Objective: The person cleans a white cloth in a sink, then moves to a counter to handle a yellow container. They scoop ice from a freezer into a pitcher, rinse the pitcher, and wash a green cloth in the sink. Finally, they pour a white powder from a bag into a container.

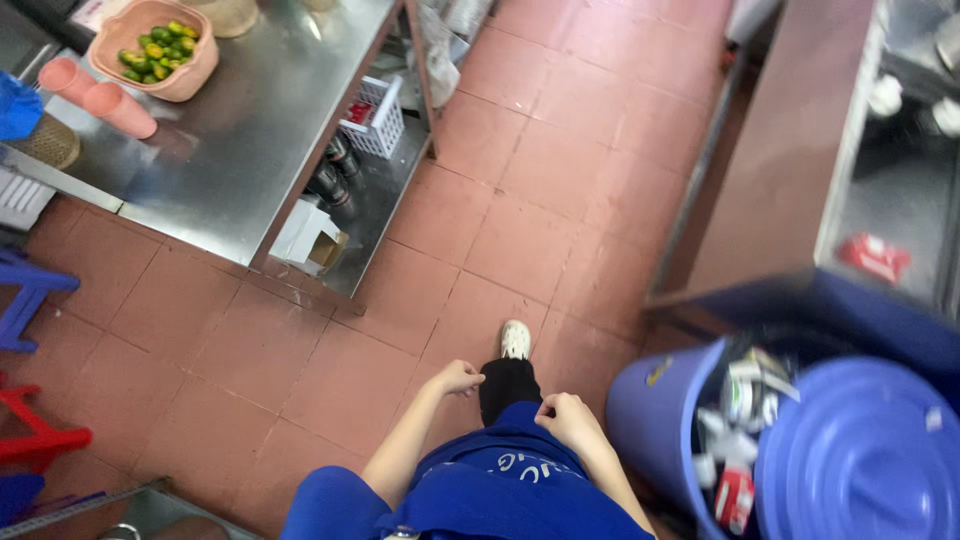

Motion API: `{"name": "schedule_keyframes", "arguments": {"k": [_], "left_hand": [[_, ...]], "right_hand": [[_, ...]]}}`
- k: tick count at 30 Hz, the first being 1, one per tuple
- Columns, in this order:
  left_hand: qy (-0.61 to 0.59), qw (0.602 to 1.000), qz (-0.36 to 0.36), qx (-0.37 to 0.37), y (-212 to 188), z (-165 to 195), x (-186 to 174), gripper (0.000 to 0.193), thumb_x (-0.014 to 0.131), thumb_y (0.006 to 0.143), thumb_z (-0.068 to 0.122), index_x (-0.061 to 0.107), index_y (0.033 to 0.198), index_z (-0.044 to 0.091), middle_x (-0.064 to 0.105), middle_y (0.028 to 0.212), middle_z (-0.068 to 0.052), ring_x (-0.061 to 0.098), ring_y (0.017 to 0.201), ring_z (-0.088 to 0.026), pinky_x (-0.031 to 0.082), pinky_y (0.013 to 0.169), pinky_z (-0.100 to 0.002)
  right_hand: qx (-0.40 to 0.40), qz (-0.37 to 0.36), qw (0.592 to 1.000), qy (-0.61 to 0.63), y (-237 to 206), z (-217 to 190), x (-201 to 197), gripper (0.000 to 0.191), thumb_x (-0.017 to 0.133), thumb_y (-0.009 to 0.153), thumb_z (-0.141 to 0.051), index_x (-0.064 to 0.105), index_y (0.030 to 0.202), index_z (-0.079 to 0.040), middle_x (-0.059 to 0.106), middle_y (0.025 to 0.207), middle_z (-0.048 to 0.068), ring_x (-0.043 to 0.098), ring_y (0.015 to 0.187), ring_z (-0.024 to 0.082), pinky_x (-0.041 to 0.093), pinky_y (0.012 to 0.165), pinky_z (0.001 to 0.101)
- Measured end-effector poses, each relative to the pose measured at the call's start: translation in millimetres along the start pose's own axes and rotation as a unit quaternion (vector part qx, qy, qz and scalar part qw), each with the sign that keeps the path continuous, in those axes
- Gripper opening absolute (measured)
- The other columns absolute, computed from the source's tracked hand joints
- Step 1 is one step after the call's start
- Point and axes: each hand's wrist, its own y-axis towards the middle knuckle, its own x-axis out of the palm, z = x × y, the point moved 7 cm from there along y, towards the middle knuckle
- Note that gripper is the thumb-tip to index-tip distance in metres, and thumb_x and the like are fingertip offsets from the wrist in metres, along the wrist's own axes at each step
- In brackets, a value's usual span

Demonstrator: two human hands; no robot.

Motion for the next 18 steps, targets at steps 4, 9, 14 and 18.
{"name": "schedule_keyframes", "arguments": {"k": [4,9,14,18], "left_hand": [[-0.002,0.999,0.047,-0.02,70,17,-82,0.038,0.071,0.087,0.04,0.076,0.102,0.006,0.077,0.09,-0.012,0.075,0.074,-0.022,0.054,0.062,-0.037],[0.169,0.921,0.322,-0.136,111,27,-231,0.025,0.075,0.073,0.018,0.081,0.092,0.002,0.073,0.098,-0.024,0.071,0.092,-0.038,0.058,0.082,-0.046],[-0.133,0.928,0.327,-0.119,142,37,-280,0.026,0.07,0.087,0.027,0.078,0.093,0.002,0.077,0.083,-0.019,0.074,0.072,-0.031,0.059,0.071,-0.045],[-0.213,0.918,0.266,-0.202,165,46,-294,0.027,0.071,0.087,0.027,0.073,0.102,0.005,0.076,0.089,-0.017,0.075,0.073,-0.029,0.06,0.068,-0.046]], "right_hand": [[-0.036,0.001,0.997,0.071,95,-26,-69,0.022,0.081,0.074,-0.016,0.076,0.088,0.0,0.078,0.081,0.019,0.079,0.074,0.027,0.061,0.074,0.0381],[-0.045,-0.042,0.997,-0.052,241,-77,-183,0.026,0.086,0.071,-0.019,0.076,0.086,0.0,0.077,0.08,0.017,0.077,0.075,0.026,0.059,0.073,0.038],[-0.095,-0.049,0.985,-0.135,363,-130,-270,0.021,0.083,0.075,-0.021,0.079,0.088,-0.005,0.076,0.083,0.015,0.075,0.078,0.027,0.058,0.074,0.0396],[-0.146,-0.027,0.982,-0.115,456,-187,-319,0.018,0.078,0.08,-0.021,0.079,0.091,-0.006,0.077,0.085,0.016,0.075,0.078,0.027,0.058,0.073,0.0392]]}}
